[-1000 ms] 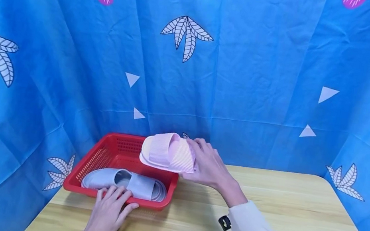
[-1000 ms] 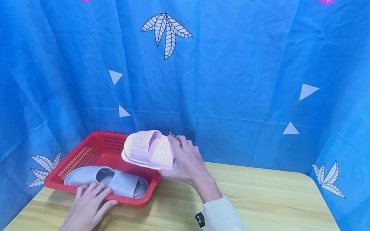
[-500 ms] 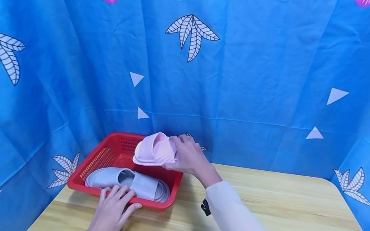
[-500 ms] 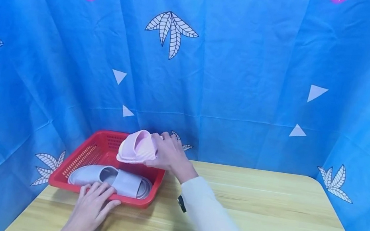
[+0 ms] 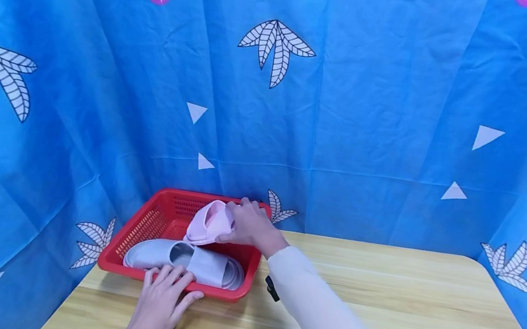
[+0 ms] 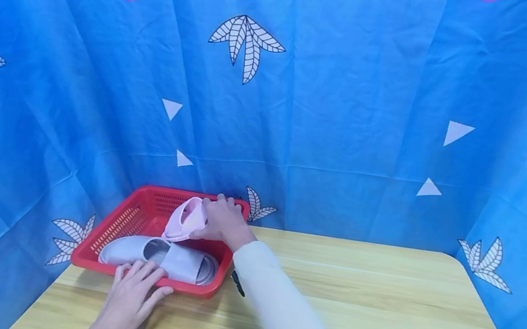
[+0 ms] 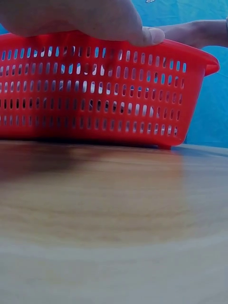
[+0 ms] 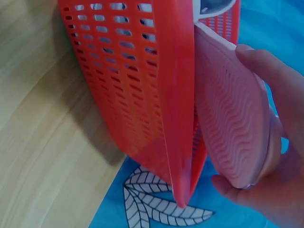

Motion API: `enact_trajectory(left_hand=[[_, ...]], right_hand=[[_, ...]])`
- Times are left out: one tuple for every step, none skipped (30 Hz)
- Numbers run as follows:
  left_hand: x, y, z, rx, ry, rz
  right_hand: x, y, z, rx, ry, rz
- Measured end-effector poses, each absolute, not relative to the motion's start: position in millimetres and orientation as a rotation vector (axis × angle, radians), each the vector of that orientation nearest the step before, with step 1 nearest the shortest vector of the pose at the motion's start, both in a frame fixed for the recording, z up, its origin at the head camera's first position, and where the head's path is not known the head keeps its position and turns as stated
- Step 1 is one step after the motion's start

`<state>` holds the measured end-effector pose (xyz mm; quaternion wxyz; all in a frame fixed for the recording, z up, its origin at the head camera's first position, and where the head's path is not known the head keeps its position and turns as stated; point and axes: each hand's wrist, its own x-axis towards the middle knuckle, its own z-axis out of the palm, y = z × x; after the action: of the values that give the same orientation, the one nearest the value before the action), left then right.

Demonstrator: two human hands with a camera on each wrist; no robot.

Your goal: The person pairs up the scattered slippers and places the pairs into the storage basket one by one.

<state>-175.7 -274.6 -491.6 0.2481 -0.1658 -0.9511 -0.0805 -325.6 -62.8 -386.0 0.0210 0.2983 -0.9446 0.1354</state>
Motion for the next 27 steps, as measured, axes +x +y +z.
enact_trajectory(left_hand=[[-175.5, -274.4, -491.6, -0.453, -2.593, -0.222], [-175.2, -274.0, -491.5, -0.451, -2.597, -0.224], [-174.9, -273.7, -491.4, -0.446, -2.602, -0.223], [-174.5, -273.3, -491.4, -0.438, -2.609, -0.22], [-174.1, -273.1, -491.1, -0.433, -2.616, -0.223], [-173.8, -273.0, -490.7, -0.429, -2.623, -0.224], [-173.6, -273.0, -490.6, -0.425, -2.629, -0.224], [-173.2, -273.0, -490.5, -0.42, -2.631, -0.222], [-172.9, -272.9, -490.6, -0.416, -2.631, -0.217], [-172.4, -273.0, -490.5, -0.415, -2.631, -0.217], [-172.0, -273.1, -490.5, -0.416, -2.631, -0.219], [-171.5, -273.2, -490.6, -0.415, -2.632, -0.217], [-170.9, -273.4, -490.8, -0.409, -2.635, -0.215], [-170.3, -273.6, -490.9, -0.405, -2.641, -0.215], [-169.6, -273.4, -490.6, -0.399, -2.648, -0.216], [-169.0, -273.4, -490.5, -0.392, -2.658, -0.22], [-168.8, -273.7, -490.0, -0.385, -2.667, -0.219], [-168.6, -274.7, -489.4, -0.38, -2.676, -0.22], [-168.5, -275.6, -488.5, -0.376, -2.681, -0.217], [-168.3, -276.4, -487.6, -0.378, -2.679, -0.216], [-168.2, -277.2, -486.9, -0.388, -2.674, -0.215], [-168.2, -277.8, -486.4, -0.401, -2.664, -0.215], [-168.3, -278.2, -485.9, -0.416, -2.649, -0.218], [-168.4, -278.4, -485.3, -0.432, -2.632, -0.219], [-168.7, -278.2, -484.5, -0.449, -2.613, -0.224], [-169.5, -278.3, -483.2, -0.466, -2.596, -0.234], [-171.0, -278.2, -481.2, -0.479, -2.584, -0.243]], right_hand=[[-325.8, -65.0, -386.8, 0.928, -2.946, 0.425], [-325.7, -67.0, -387.5, 0.931, -2.967, 0.434], [-325.4, -68.9, -388.0, 0.935, -2.993, 0.442], [-325.1, -70.5, -388.5, 0.94, -3.022, 0.452], [-324.8, -72.0, -388.8, 0.942, -3.051, 0.456], [-324.6, -73.4, -388.9, 0.941, -3.081, 0.466], [-324.5, -74.4, -388.9, 0.942, -3.11, 0.475], [-323.9, -75.2, -388.9, 0.944, -3.134, 0.481], [-323.9, -75.8, -389.3, 0.948, -3.155, 0.481], [-323.9, -76.2, -389.6, 0.958, -3.17, 0.478], [-323.9, -76.1, -390.0, 0.968, -3.184, 0.471], [-323.9, -75.8, -390.6, 0.976, -3.197, 0.472], [-323.7, -75.5, -391.4, 0.996, -3.205, 0.469], [-323.5, -75.0, -392.4, 1.013, -3.212, 0.466], [-323.8, -74.5, -393.8, 1.029, -3.214, 0.465], [-324.0, -73.9, -394.9, 1.045, -3.213, 0.466], [-324.3, -73.3, -396.3, 1.058, -3.208, 0.47], [-324.6, -73.1, -397.3, 1.071, -3.198, 0.481], [-324.9, -72.6, -398.1, 1.083, -3.185, 0.487], [-325.1, -71.6, -398.7, 1.085, -3.175, 0.5], [-325.1, -70.3, -398.9, 1.093, -3.162, 0.509], [-325.3, -68.4, -399.2, 1.1, -3.148, 0.521], [-325.1, -66.0, -399.2, 1.114, -3.129, 0.528], [-324.6, -63.2, -398.6, 1.125, -3.111, 0.539], [-324.3, -60.2, -398.2, 1.139, -3.088, 0.55], [-323.9, -56.8, -397.7, 1.155, -3.065, 0.559], [-323.4, -52.9, -396.5, 1.171, -3.035, 0.571]])
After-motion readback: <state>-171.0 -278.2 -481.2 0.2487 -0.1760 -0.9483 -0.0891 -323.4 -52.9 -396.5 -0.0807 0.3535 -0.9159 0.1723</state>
